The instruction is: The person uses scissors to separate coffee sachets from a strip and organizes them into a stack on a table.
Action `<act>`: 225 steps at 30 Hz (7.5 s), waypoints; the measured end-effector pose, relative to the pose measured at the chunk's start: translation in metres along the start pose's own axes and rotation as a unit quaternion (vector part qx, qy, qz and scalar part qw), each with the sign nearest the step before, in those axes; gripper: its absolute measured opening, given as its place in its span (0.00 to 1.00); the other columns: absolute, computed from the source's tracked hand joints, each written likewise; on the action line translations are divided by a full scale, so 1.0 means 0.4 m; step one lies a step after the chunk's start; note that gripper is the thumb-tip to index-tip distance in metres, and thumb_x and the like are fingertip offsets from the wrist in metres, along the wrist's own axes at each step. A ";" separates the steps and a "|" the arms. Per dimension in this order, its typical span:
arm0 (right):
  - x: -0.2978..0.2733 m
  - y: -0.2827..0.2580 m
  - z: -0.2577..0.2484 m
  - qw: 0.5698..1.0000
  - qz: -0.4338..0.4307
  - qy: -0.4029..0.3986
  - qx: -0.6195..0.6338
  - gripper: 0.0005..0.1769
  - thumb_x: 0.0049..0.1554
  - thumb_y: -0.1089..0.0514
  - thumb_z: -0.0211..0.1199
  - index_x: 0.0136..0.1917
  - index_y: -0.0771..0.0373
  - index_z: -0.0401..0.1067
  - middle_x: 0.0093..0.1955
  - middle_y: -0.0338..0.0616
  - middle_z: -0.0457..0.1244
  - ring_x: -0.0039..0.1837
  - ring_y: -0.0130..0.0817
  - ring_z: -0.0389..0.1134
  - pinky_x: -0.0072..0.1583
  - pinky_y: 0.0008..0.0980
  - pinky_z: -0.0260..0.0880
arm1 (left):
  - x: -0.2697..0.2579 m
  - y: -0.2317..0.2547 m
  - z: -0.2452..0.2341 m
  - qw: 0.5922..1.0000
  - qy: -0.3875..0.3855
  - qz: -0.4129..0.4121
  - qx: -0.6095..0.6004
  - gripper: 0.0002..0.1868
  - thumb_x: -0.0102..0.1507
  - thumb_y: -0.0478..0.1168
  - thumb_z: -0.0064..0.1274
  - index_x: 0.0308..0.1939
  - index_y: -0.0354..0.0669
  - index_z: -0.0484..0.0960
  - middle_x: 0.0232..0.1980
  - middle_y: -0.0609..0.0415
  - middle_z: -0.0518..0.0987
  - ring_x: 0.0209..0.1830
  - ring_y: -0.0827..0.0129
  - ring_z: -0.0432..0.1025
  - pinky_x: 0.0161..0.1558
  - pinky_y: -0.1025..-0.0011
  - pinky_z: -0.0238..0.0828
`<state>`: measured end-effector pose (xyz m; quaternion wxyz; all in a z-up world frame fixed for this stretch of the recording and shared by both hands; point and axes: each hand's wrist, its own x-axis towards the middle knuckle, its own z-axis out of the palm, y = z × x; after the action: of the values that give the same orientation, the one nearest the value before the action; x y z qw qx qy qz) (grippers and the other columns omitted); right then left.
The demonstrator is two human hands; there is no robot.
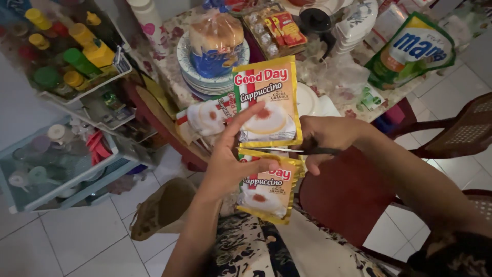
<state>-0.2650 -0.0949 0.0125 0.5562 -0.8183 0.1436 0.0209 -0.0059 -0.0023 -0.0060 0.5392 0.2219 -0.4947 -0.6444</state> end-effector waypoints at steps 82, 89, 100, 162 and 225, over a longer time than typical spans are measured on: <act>0.165 0.181 0.112 0.754 -0.008 0.613 0.237 0.14 0.66 0.55 0.61 0.61 0.65 0.70 0.48 0.37 0.69 0.47 0.25 0.70 0.49 0.27 0.72 | 0.170 -0.216 -0.149 0.981 0.132 -0.121 0.080 0.33 0.67 0.46 0.52 0.73 0.45 0.57 0.66 0.52 0.71 0.62 0.65 0.71 0.58 0.64 0.72; 0.154 0.178 0.113 0.816 0.033 0.540 0.205 0.23 0.52 0.66 0.69 0.60 0.65 0.68 0.48 0.39 0.70 0.50 0.27 0.70 0.52 0.29 0.72 | 0.106 -0.313 -0.162 0.937 0.007 -0.005 0.349 0.38 0.67 0.45 0.59 0.73 0.35 0.55 0.63 0.44 0.74 0.63 0.58 0.71 0.62 0.62 0.68; 0.007 0.315 0.180 0.724 0.077 0.654 0.204 0.13 0.59 0.64 0.65 0.55 0.73 0.74 0.48 0.50 0.72 0.49 0.35 0.75 0.52 0.35 0.78 | 0.040 -0.483 -0.367 0.851 -0.008 -0.038 0.523 0.25 0.56 0.43 0.69 0.53 0.48 0.74 0.60 0.47 0.71 0.62 0.57 0.69 0.63 0.59 0.72; 0.194 0.540 0.401 0.786 0.154 0.475 0.365 0.13 0.55 0.67 0.68 0.55 0.67 0.77 0.45 0.48 0.69 0.42 0.33 0.67 0.43 0.35 0.68 | -0.009 -0.523 -0.322 0.692 0.023 -0.002 0.722 0.30 0.54 0.46 0.64 0.60 0.48 0.77 0.69 0.43 0.64 0.71 0.43 0.56 0.67 0.43 0.52; 0.301 0.484 0.160 0.752 0.192 0.589 -0.224 0.08 0.50 0.63 0.70 0.41 0.67 0.73 0.40 0.58 0.69 0.42 0.56 0.71 0.46 0.46 0.70 | -0.021 -0.513 -0.314 0.754 0.025 -0.051 0.655 0.17 0.53 0.30 0.62 0.47 0.42 0.84 0.80 0.47 0.52 0.77 0.41 0.47 0.73 0.38 0.40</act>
<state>-0.1917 -0.1274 -0.2103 0.1464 -0.7253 0.5878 -0.3272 0.0023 -0.0592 -0.2397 0.2409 0.5615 -0.7700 -0.1839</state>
